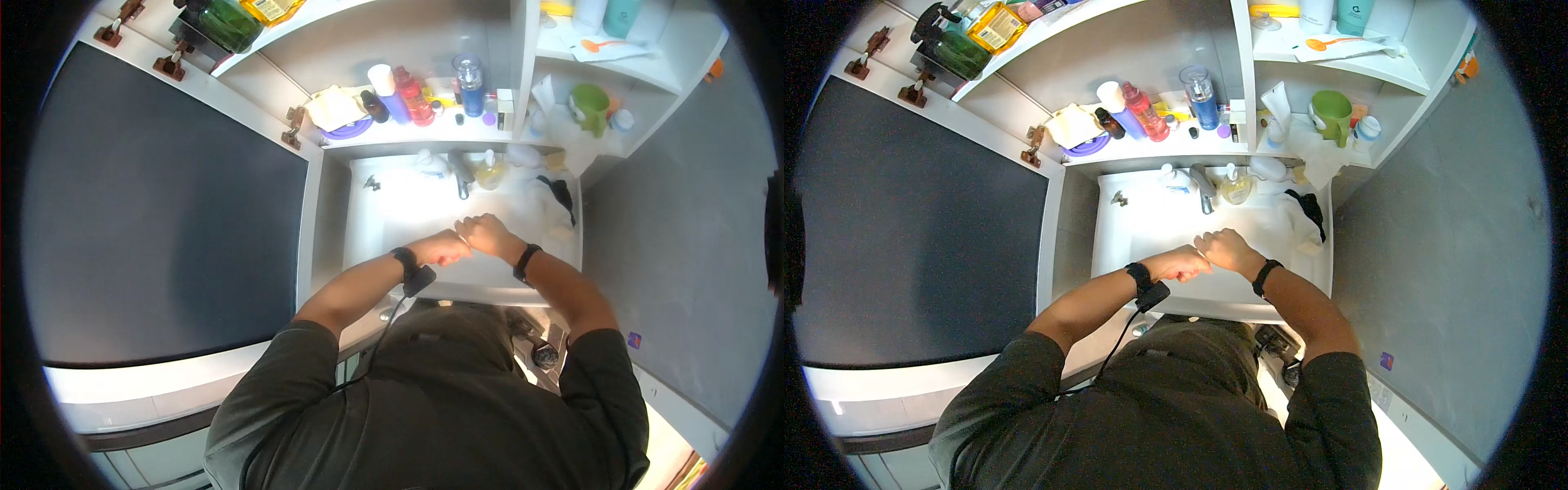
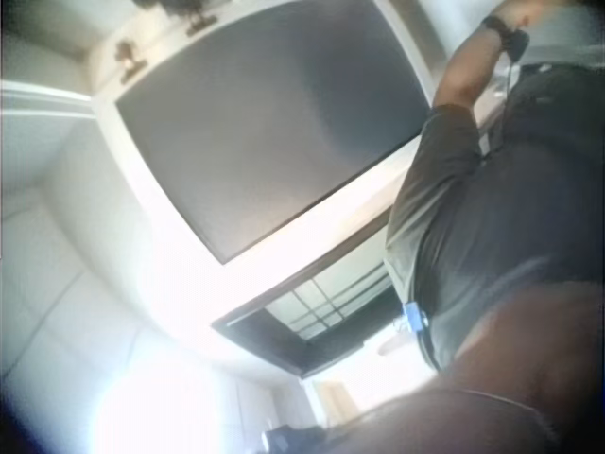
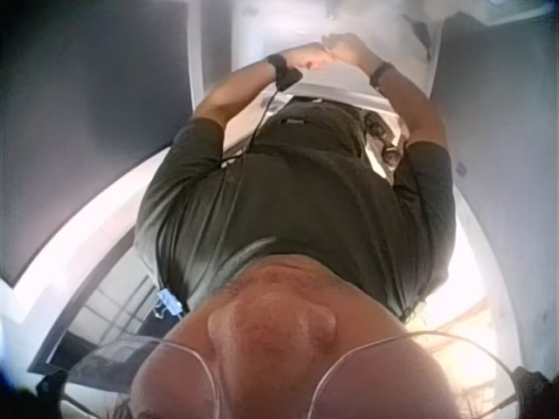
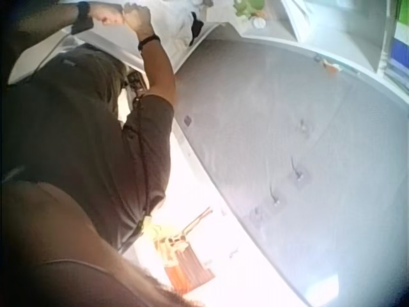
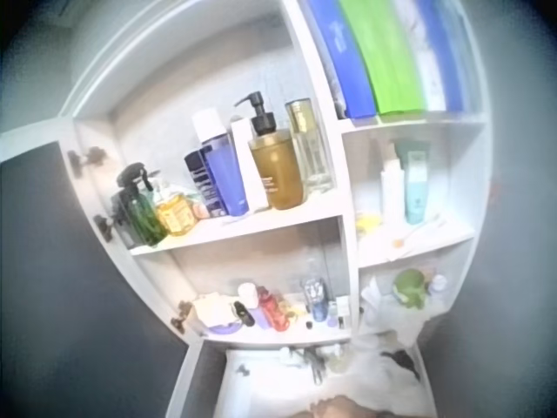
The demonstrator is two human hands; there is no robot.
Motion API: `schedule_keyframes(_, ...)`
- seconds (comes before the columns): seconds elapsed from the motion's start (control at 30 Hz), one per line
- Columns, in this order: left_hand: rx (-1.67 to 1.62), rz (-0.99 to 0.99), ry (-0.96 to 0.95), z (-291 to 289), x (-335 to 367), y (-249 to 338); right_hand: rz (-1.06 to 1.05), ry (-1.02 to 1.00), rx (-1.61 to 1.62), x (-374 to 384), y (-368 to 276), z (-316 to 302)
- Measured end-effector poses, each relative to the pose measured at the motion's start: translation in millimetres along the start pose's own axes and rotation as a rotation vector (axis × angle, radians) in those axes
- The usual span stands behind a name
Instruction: Washing a small white cloth by hand in a bathroom sink using soap and a brush.
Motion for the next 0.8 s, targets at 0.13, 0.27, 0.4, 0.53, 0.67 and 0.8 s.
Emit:
schedule_keyframes(0.13,-0.090,0.079,0.149,-14.9,-2.1,0.4,0.092,0.079,0.004,6.3,7.3,-6.2)
schedule_keyframes(0.27,-0.149,0.101,0.142,-20.9,-3.0,-2.3,0.102,0.041,0.006,13.8,9.5,0.2)
schedule_keyframes(0.4,-0.130,0.159,0.215,-24.1,-4.0,-0.2,0.132,0.050,0.008,15.9,12.6,4.0)
schedule_keyframes(0.53,-0.067,0.216,0.283,-17.2,-8.1,0.3,0.137,0.085,-0.014,5.8,7.9,2.6)
schedule_keyframes(0.67,-0.057,0.242,0.303,-15.6,-1.5,-9.1,0.167,0.162,0.006,-5.2,1.6,-3.0)
schedule_keyframes(0.8,0.018,0.205,0.309,-9.4,7.0,-14.4,0.200,0.250,0.032,-22.9,0.5,4.6)
Point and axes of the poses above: each hand's wrist, its own x-axis towards the middle knuckle, its own z-axis out of the palm, y = z × x, the point moved 10 cm from there along x, towards the middle knuckle, and after that the axes turned 4 degrees about -z, right-handed, at the moved point
